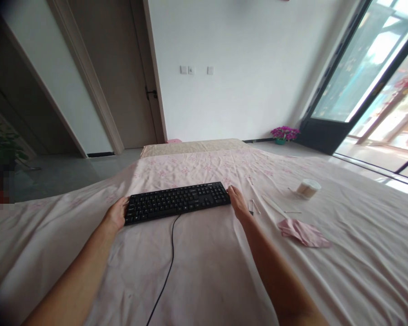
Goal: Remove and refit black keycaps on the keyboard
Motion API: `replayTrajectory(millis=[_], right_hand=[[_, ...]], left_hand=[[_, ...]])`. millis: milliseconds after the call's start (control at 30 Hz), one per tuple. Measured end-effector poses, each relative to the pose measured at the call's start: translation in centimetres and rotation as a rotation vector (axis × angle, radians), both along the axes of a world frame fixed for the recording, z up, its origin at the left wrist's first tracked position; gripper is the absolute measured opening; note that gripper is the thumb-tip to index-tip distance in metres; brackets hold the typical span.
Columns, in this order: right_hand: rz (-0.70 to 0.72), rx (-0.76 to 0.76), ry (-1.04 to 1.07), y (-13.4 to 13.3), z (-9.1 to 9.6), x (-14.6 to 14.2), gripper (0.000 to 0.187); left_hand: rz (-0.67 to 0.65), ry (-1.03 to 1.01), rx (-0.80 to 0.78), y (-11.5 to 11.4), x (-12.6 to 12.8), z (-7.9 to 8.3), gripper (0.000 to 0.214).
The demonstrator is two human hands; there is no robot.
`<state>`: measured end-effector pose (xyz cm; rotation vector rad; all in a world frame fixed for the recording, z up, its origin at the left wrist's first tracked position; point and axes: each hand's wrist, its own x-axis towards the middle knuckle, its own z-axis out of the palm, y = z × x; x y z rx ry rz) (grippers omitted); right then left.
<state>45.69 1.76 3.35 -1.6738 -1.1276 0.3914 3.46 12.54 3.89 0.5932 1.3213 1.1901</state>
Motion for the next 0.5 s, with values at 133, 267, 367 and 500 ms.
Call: replayTrajectory(millis=[133, 267, 367, 500], right_hand=[[-0.075, 0.005, -0.009, -1.4, -2.2, -0.8, 0.053], [-0.089, -0.035, -0.073, -3.9, -3.5, -2.9, 0.054], [0.002, -0.091, -0.060, -6.6, -3.6, -6.2, 0.053], [0.649, -0.129, -0.022, -10.0, -2.5, -10.6, 0.033]], left_hand=[[-0.062, -0.182, 0.078, -0.7, -1.2, -0.2, 0.033], [-0.063, -0.276, 0.178, -1.7, -1.1, -0.3, 0.037], [-0.059, -0.256, 0.207, -2.4, -0.4, 0.1, 0.037], [-0.079, -0.228, 0.144, -3.3, -0.1, 0.7, 0.029]])
